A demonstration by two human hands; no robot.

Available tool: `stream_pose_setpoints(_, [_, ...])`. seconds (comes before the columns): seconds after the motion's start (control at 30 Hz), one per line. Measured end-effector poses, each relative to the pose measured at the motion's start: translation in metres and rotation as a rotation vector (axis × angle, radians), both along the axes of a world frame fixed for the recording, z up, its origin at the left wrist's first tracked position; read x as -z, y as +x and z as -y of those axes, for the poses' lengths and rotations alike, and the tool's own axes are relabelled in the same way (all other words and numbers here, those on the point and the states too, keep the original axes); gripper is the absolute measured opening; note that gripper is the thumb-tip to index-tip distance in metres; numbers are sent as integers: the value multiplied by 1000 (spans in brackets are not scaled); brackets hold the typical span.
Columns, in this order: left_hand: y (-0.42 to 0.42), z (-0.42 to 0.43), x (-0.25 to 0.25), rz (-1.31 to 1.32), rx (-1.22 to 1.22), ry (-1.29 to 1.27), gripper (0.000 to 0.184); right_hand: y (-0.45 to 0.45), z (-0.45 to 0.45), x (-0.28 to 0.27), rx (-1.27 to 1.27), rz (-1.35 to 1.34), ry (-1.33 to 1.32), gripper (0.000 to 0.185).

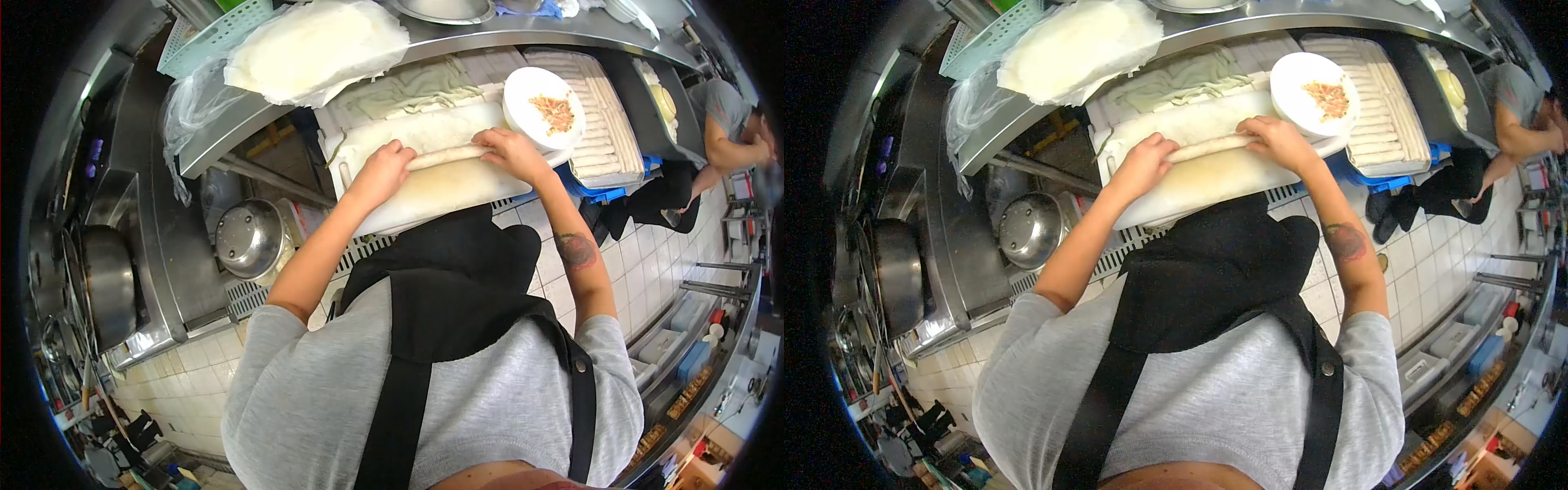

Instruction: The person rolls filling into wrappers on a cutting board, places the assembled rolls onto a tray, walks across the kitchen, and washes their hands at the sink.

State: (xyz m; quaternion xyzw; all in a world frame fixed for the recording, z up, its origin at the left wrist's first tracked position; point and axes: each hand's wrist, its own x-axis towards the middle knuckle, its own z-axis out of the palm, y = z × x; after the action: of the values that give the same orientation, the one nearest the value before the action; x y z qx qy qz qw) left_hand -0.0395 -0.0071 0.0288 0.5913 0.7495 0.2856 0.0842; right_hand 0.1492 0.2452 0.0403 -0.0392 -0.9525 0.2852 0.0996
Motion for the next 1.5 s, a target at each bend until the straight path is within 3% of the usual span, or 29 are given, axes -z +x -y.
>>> stream_pose_setpoints(0.13, [-21, -9, -14, 161, 16, -50, 26, -12, -6, -12, -2, 150, 19, 23])
stream_pose_setpoints(0.23, [-39, -16, -17, 181, 64, -228, 20, -23, -5, -18, 61, 240, 40, 16])
stream_pose_setpoints(0.47, [-66, -31, -8, 216, 89, -320, 15, -34, -9, -6, 44, 144, 244, 16])
stream_pose_setpoints(0.57, [-70, -34, -3, 231, 83, -275, 14, -41, -2, -3, 0, 91, 355, 23])
stream_pose_setpoints(0.67, [-60, -36, -3, 27, 63, -226, 13, -43, 12, 1, -118, -97, 342, 32])
stream_pose_setpoints(0.73, [-39, -36, 4, -57, 10, -66, 16, -42, 25, 6, -167, -183, 363, 40])
stream_pose_setpoints(0.93, [42, -42, 20, -199, -177, 136, 28, -44, 34, -1, -99, -72, 217, 42])
stream_pose_setpoints(1.03, [44, -38, 27, -202, -186, 202, 34, -48, 23, 7, -142, -73, 135, 40])
stream_pose_setpoints(1.3, [26, -22, 31, -197, -78, 276, 35, -25, 21, 24, -56, -341, 296, 34])
stream_pose_setpoints(1.5, [13, -29, 21, -153, -102, 161, 28, -32, 12, 22, -13, -236, 174, 25])
